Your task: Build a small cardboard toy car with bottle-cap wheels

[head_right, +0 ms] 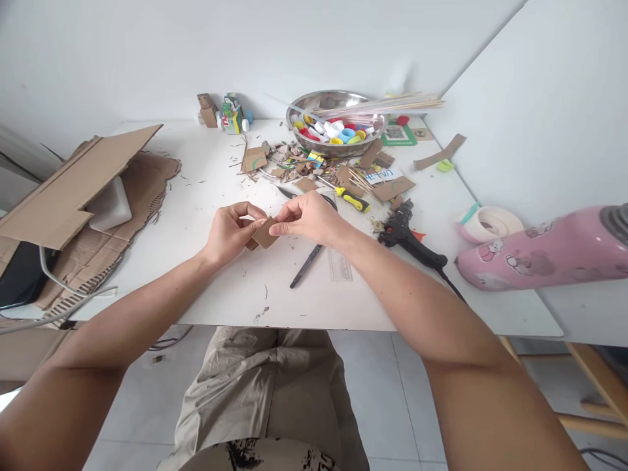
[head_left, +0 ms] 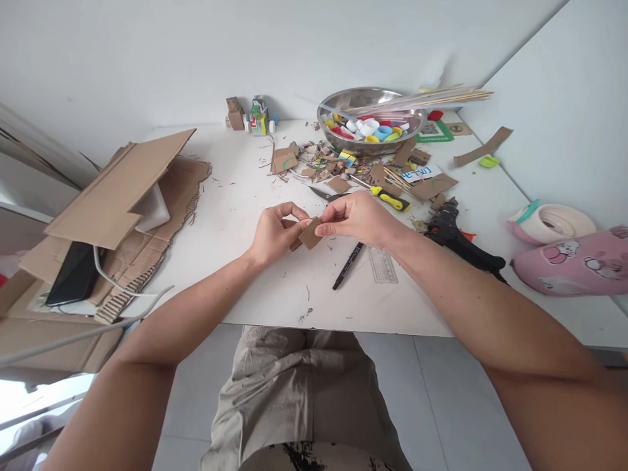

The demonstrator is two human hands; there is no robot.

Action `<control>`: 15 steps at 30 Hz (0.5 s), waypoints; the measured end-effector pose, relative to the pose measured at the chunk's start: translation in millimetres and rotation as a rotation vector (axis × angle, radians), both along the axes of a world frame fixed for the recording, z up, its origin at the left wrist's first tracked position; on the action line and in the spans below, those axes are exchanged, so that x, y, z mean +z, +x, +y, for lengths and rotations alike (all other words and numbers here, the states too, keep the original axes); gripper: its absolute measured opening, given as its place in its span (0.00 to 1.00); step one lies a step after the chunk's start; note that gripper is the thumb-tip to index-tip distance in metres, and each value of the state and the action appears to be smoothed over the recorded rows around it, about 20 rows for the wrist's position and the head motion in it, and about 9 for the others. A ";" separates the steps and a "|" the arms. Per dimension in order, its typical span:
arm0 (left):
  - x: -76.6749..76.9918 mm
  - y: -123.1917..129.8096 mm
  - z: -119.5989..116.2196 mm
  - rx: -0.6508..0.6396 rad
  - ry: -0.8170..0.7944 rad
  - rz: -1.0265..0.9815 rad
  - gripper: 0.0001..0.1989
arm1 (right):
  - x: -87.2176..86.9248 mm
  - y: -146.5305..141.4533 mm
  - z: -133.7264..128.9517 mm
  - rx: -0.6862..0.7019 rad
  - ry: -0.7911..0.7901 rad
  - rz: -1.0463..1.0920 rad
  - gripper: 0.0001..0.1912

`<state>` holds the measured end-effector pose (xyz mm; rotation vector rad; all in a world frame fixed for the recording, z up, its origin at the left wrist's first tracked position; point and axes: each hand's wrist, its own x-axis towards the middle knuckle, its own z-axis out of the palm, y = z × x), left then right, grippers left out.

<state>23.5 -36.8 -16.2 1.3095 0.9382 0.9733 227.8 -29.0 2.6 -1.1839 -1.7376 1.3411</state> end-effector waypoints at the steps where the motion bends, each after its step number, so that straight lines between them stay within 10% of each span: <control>1: 0.7 -0.2 -0.4 0.003 -0.011 0.016 0.27 | -1.6 -0.2 0.3 -0.011 0.014 -0.014 0.35; 8: 7.7 -2.5 6.5 0.017 -0.056 0.153 0.18 | -2.8 1.6 -1.3 -0.029 0.156 -0.176 0.23; 15: 7.0 -10.4 17.4 -0.011 -0.044 0.231 0.18 | -9.9 -1.2 -2.8 0.119 0.618 -0.289 0.23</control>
